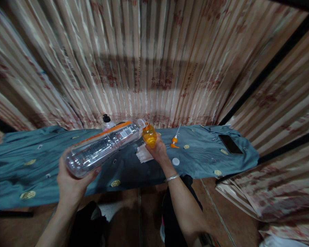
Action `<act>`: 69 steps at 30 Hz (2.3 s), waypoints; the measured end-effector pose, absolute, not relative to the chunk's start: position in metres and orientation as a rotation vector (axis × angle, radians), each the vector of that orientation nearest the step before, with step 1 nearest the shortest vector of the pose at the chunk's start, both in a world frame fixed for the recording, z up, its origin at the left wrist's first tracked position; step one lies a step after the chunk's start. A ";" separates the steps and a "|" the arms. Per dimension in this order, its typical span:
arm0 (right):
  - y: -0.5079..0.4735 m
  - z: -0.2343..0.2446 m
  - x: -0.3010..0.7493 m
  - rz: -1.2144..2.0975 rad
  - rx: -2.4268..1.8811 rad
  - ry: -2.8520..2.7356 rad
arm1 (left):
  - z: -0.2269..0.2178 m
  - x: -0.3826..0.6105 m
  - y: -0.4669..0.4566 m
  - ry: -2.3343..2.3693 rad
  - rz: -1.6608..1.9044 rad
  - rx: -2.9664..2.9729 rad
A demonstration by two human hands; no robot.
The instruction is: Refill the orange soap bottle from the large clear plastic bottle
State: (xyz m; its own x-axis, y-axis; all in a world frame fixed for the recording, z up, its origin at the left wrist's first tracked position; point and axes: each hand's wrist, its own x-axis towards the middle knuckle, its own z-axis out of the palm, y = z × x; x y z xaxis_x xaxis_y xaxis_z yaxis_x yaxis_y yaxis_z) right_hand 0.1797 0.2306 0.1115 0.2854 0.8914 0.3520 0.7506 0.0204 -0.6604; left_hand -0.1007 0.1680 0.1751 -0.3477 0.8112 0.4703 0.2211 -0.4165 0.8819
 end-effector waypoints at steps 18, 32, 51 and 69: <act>0.233 0.107 0.182 0.195 -1.757 -1.509 | 0.172 -0.102 0.169 1.371 1.819 1.436; 0.234 0.103 0.183 0.183 -1.739 -1.491 | 0.168 -0.103 0.171 1.353 1.841 1.474; 0.237 0.097 0.184 0.118 -1.731 -1.509 | 0.173 -0.102 0.169 1.360 1.812 1.431; 0.235 0.100 0.186 0.154 -1.729 -1.521 | 0.167 -0.103 0.170 1.371 1.808 1.458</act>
State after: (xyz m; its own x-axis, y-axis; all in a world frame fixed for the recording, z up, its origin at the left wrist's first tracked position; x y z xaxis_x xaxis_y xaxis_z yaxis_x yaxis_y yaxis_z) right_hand 0.1856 0.2352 0.1002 0.2662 0.8751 0.4042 0.7764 0.0538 -0.6279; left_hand -0.1030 0.1702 0.1674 -0.3468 0.8114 0.4706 0.2345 -0.4107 0.8811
